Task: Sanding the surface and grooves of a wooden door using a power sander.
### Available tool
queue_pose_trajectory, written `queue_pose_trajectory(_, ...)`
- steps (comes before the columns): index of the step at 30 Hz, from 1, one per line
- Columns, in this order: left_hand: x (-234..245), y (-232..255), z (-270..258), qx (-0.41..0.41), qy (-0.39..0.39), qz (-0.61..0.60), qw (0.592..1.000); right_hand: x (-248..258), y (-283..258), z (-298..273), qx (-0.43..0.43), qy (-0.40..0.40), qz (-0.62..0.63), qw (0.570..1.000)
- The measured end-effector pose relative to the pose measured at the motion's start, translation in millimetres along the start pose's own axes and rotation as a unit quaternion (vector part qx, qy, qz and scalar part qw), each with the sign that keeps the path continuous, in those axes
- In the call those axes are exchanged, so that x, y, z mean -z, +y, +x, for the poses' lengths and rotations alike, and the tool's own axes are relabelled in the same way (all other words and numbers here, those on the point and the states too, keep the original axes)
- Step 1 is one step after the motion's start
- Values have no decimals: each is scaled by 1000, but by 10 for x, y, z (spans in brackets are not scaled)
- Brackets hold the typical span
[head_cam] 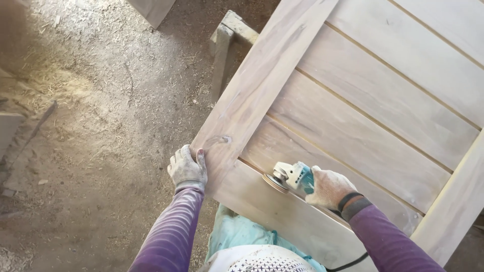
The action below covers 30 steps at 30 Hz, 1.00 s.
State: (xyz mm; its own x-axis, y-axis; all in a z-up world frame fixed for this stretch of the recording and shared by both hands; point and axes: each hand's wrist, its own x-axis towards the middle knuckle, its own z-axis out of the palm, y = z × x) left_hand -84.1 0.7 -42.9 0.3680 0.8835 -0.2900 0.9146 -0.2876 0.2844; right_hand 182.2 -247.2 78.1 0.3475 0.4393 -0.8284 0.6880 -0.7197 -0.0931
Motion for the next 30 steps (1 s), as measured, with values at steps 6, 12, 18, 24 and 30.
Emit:
queue_pose_trajectory(6, -58, 68, 0, -21, 8, 42, 999, -188, 382, -214, -34, -21, -5, 999)
queue_pose_trajectory(12, -231, 445, -73, -59, 17, 68, 996, -334, 756, -395, -48, -26, -9, 998)
queue_pose_trajectory(18, -196, 574, -102, -15, 9, 78, 997, -380, 792, -294, -39, -17, 19, 999)
queue_pose_trajectory(24, -172, 585, -99, -14, 1, 88, 996, -228, 210, 45, 66, 76, 55, 993)
queue_pose_trajectory(30, -148, 623, -160, -37, 37, 58, 997, -16, -238, 283, 78, 66, 101, 990)
